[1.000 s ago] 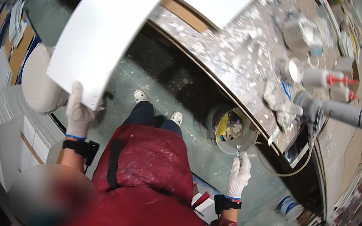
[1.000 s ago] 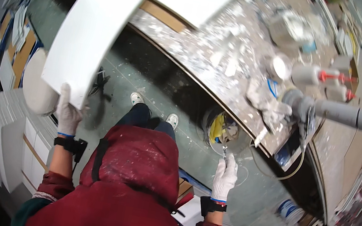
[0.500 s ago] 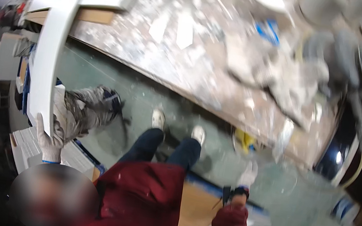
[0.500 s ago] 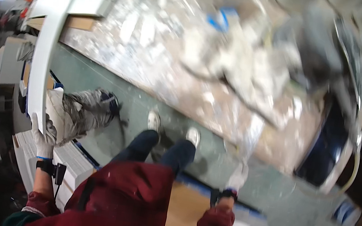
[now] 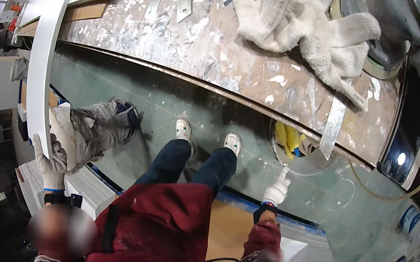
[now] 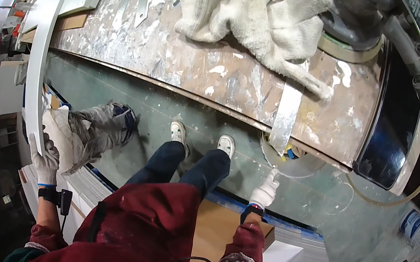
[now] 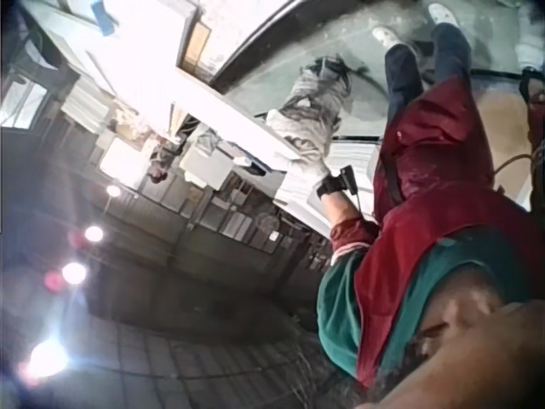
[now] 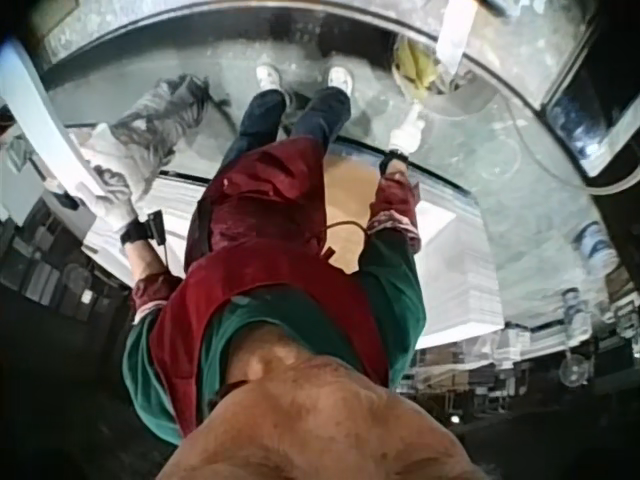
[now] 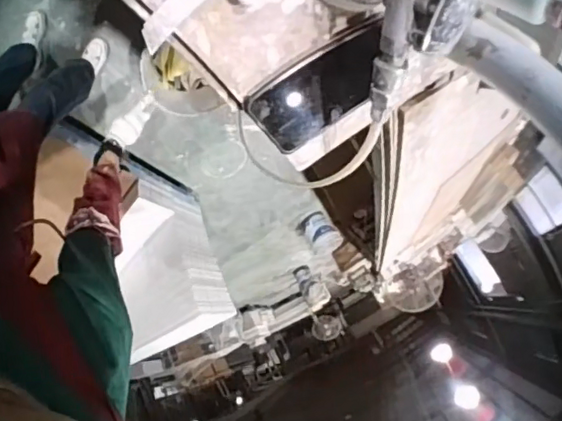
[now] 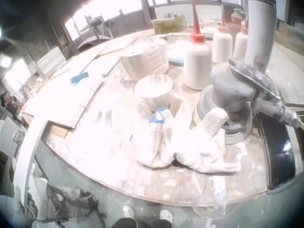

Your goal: Wiping the edges and surfaces of white furniture panels with a blue cloth to clean them.

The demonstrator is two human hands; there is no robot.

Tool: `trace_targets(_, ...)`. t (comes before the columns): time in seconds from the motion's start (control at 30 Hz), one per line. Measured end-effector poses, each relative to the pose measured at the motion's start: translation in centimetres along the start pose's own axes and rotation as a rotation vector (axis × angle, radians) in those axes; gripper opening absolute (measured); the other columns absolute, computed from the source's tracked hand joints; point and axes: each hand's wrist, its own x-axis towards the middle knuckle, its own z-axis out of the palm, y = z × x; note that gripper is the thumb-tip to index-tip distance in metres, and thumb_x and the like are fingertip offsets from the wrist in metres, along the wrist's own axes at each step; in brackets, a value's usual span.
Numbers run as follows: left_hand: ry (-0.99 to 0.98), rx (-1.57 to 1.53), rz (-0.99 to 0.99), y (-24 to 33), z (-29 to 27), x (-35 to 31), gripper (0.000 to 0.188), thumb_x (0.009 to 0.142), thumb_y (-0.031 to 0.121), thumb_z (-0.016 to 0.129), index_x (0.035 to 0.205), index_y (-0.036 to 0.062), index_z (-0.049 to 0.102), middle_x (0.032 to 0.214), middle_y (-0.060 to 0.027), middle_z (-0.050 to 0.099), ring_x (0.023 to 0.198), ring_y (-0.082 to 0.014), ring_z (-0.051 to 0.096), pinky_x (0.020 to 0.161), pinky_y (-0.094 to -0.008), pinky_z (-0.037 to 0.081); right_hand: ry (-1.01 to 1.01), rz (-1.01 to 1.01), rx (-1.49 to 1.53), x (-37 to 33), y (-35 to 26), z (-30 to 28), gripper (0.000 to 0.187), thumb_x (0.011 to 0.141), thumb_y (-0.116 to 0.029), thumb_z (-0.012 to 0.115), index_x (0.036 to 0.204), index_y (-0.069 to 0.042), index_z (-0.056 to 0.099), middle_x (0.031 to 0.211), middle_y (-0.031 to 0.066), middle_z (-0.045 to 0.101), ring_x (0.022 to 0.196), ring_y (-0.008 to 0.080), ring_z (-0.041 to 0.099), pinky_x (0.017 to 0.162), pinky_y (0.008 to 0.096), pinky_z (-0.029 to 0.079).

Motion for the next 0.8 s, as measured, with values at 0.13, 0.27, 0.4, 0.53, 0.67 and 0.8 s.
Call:
trace_targets(0.13, 0.003, 0.003, -0.005, 0.5, -0.2, -0.8, 0.040, 0.098, 0.036, 0.053, 0.119, 0.0023, 0.051, 0.078, -0.0013, 0.056, 0.055, -0.0074, 0.050, 0.042, -0.0194, 0.046, -0.129, 0.066, -0.009, -1.7, -2.4, -3.0, 0.058, 0.091, -0.016, 0.053, 0.145, -0.019, 0.031, 0.099, 0.0143, 0.059, 0.096, 0.0324, 0.065, 0.078, 0.0394, 0.052)
trace_targets(0.27, 0.028, 0.001, 0.013, 0.5, 0.4, -0.8, 0.040, 0.097, 0.036, 0.053, 0.118, 0.0022, 0.052, 0.077, -0.0013, 0.056, 0.055, -0.0073, 0.049, 0.041, -0.0191, 0.045, -0.218, 0.630, 0.547, -2.1, -1.3, 0.0, 0.034, 0.098, -0.024, 0.051, 0.124, -0.003, 0.054, 0.092, 0.0152, 0.062, 0.088, 0.0344, 0.063, 0.082, 0.0360, 0.047)
trace_targets(0.4, -0.022, -0.056, -0.004, 0.0, -1.1, 0.0, 0.038, 0.097, 0.035, 0.055, 0.117, 0.0025, 0.052, 0.076, -0.0015, 0.056, 0.056, -0.0078, 0.049, 0.040, -0.0190, 0.043, 0.022, -0.021, 0.945, -3.7, 3.7, 2.6, 0.032, 0.096, -0.024, 0.056, 0.122, -0.004, 0.054, 0.084, 0.0060, 0.060, 0.071, 0.0168, 0.057, 0.061, 0.0270, 0.048)
trace_targets(0.53, -0.039, -0.066, 0.002, -0.2, -0.5, 0.0, 0.038, 0.097, 0.035, 0.054, 0.117, 0.0021, 0.051, 0.077, -0.0023, 0.056, 0.056, -0.0083, 0.049, 0.042, -0.0186, 0.044, -0.147, 0.190, 1.895, -1.9, 1.3, -0.8, 0.029, 0.095, -0.019, 0.058, 0.121, -0.006, 0.055, 0.085, 0.0016, 0.059, 0.062, 0.0061, 0.051, 0.045, 0.0156, 0.040)
trace_targets(0.67, -0.018, -0.029, -0.003, -0.1, 0.3, -0.3, 0.039, 0.097, 0.035, 0.054, 0.117, 0.0022, 0.051, 0.077, -0.0022, 0.056, 0.056, -0.0080, 0.049, 0.043, -0.0189, 0.045, -0.217, 0.167, 2.044, 0.3, 2.0, 0.1, 0.021, 0.095, -0.014, 0.057, 0.112, -0.003, 0.056, 0.087, 0.0020, 0.059, 0.066, 0.0087, 0.054, 0.047, 0.0169, 0.044)
trace_targets(0.8, 0.004, -0.029, 0.021, 0.1, 0.8, -0.6, 0.038, 0.097, 0.036, 0.054, 0.116, 0.0025, 0.052, 0.077, -0.0021, 0.056, 0.056, -0.0076, 0.049, 0.042, -0.0192, 0.046, -0.239, 0.260, 2.014, 1.5, 2.5, 0.9, 0.016, 0.095, -0.011, 0.056, 0.108, -0.002, 0.055, 0.087, 0.0023, 0.058, 0.066, 0.0089, 0.054, 0.046, 0.0160, 0.043)
